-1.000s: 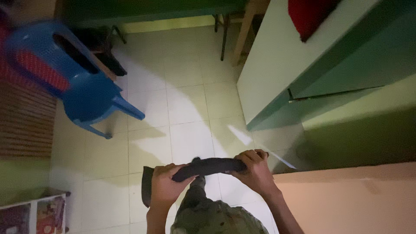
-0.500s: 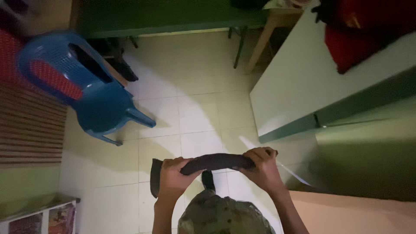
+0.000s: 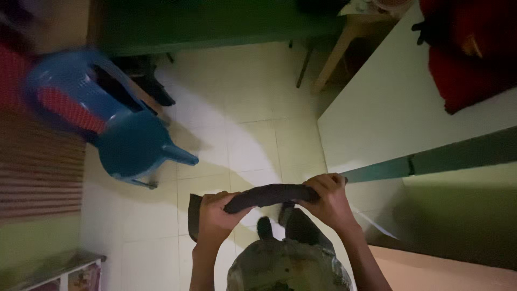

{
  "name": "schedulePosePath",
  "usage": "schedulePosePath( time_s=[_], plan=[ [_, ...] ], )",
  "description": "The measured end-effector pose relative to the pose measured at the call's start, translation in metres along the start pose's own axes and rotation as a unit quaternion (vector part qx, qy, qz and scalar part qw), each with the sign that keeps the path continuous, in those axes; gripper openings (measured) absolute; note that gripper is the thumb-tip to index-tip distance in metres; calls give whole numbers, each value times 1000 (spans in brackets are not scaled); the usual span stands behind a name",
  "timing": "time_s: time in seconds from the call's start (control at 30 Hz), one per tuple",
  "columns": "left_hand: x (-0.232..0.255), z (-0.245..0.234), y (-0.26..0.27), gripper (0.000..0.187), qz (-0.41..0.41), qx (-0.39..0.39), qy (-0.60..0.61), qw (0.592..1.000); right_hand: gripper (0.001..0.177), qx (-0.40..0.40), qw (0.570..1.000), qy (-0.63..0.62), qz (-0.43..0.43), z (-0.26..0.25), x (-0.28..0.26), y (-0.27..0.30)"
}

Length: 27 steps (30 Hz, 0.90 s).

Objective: The person picks up a black cushion from the floor and folds it repeatedly by hand.

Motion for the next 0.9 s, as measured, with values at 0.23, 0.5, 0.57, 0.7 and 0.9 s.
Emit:
schedulePosePath(
  time_s=[0.23, 0.5, 0.57, 0.7, 0.9],
  plan=[
    [-11, 12, -39, 35, -12, -11, -26, 1000, 52, 8, 1000, -4, -6, -2, 22, -43],
    [-16, 31, -93, 38, -36, 10, -54, 998, 52, 2, 999, -18, -29, -13, 54, -101],
    [-16, 33, -111, 41, -81, -27, -2, 996, 47, -3, 999, -15, -30, -16, 63, -115],
    [-6, 39, -148, 39, -101, -10, 20, 995, 50, -7, 998, -31, -55, -24, 90, -148],
    [7, 48, -198, 40, -53, 28, -100, 993, 46, -36, 998, -32, -41, -40, 117, -191]
  ],
)
Point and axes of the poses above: each hand's wrist, its own y-axis away from the middle knuckle, its own z-axis out of the palm, x = y × z, the point moved 1 cm from there along -y, towards the middle knuckle, and after that the axes turned 3 degrees about -x, right-handed, at the moved point
